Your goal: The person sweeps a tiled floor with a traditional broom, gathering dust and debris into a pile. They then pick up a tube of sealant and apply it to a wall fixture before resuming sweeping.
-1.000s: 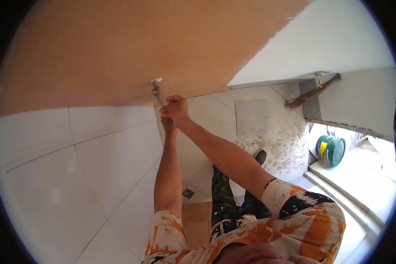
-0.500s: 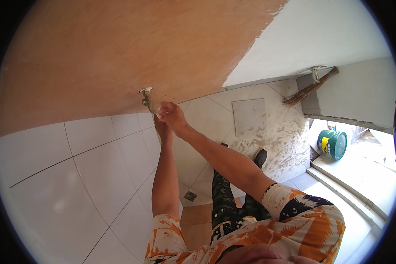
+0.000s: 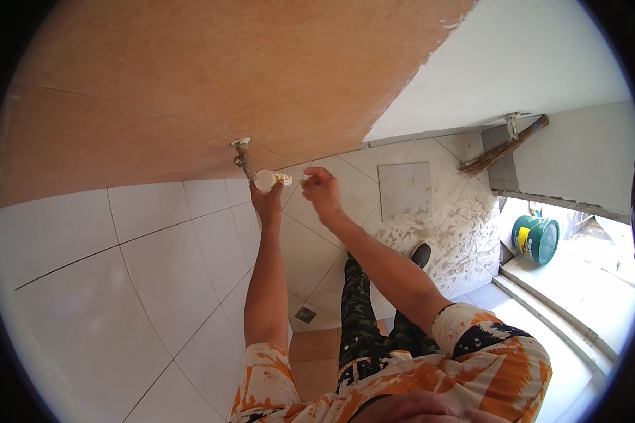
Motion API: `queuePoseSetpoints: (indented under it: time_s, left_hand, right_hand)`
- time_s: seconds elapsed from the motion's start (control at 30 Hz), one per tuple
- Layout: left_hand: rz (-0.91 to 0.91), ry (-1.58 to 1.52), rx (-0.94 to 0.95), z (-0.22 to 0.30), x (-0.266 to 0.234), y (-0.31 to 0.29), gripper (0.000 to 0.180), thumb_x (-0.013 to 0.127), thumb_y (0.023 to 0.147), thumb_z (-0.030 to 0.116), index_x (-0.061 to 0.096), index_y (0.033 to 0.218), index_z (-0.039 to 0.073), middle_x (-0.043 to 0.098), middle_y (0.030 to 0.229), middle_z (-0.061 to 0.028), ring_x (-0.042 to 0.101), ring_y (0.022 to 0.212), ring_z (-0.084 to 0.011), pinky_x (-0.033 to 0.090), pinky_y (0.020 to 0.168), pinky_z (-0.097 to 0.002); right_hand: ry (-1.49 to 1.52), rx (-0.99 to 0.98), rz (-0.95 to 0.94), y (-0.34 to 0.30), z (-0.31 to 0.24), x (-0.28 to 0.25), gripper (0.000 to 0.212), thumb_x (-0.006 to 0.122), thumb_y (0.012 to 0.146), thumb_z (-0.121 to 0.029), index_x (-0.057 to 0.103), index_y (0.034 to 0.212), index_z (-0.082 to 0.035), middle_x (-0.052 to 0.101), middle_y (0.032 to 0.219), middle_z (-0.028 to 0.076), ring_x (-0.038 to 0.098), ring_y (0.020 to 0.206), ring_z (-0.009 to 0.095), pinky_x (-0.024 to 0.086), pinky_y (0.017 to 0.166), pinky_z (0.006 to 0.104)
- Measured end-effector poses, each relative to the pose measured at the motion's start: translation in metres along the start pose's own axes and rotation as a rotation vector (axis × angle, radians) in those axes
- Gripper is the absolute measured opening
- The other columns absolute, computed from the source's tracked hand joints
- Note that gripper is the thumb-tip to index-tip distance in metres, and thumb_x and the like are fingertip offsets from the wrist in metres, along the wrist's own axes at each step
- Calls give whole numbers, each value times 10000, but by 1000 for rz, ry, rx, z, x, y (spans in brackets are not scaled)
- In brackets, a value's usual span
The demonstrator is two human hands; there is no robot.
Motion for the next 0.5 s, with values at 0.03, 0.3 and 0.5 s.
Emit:
queuePoseSetpoints:
  time_s: [0.03, 0.3, 0.5]
  left_hand:
    - [-17, -15, 50, 2, -1, -1, 488, 799, 835, -21, 572, 1264, 29, 679, 1175, -72, 656, 1076, -173, 523, 966, -327]
    - [-17, 0, 30, 2, -2, -3, 473, 808, 825, -8, 577, 1237, 19, 680, 1131, -67, 667, 1037, -172, 533, 934, -322]
    - [-46, 80, 110, 1, -8, 4, 449, 835, 817, 39, 603, 1201, 30, 690, 1097, -61, 673, 1007, -165, 546, 912, -320]
  right_hand:
    - [10, 19, 48, 1, 5, -17, 316, 664, 861, 31, 665, 1174, -10, 670, 840, 42, 641, 719, 146, 544, 657, 279]
    - [-241, 94, 336, 26, 79, -215, 279, 638, 881, 34, 704, 1140, -47, 727, 967, 44, 660, 814, 138, 521, 647, 277]
    - [-602, -82, 556, 43, 101, -407, 450, 595, 892, 22, 680, 1320, -90, 721, 1113, 57, 618, 764, 127, 486, 580, 274]
Point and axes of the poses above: each hand's wrist, its own y-axis towards the middle knuckle, its own x-axis out of the palm, z = x × y, the point moved 3 cm from there along y, towards the middle knuckle
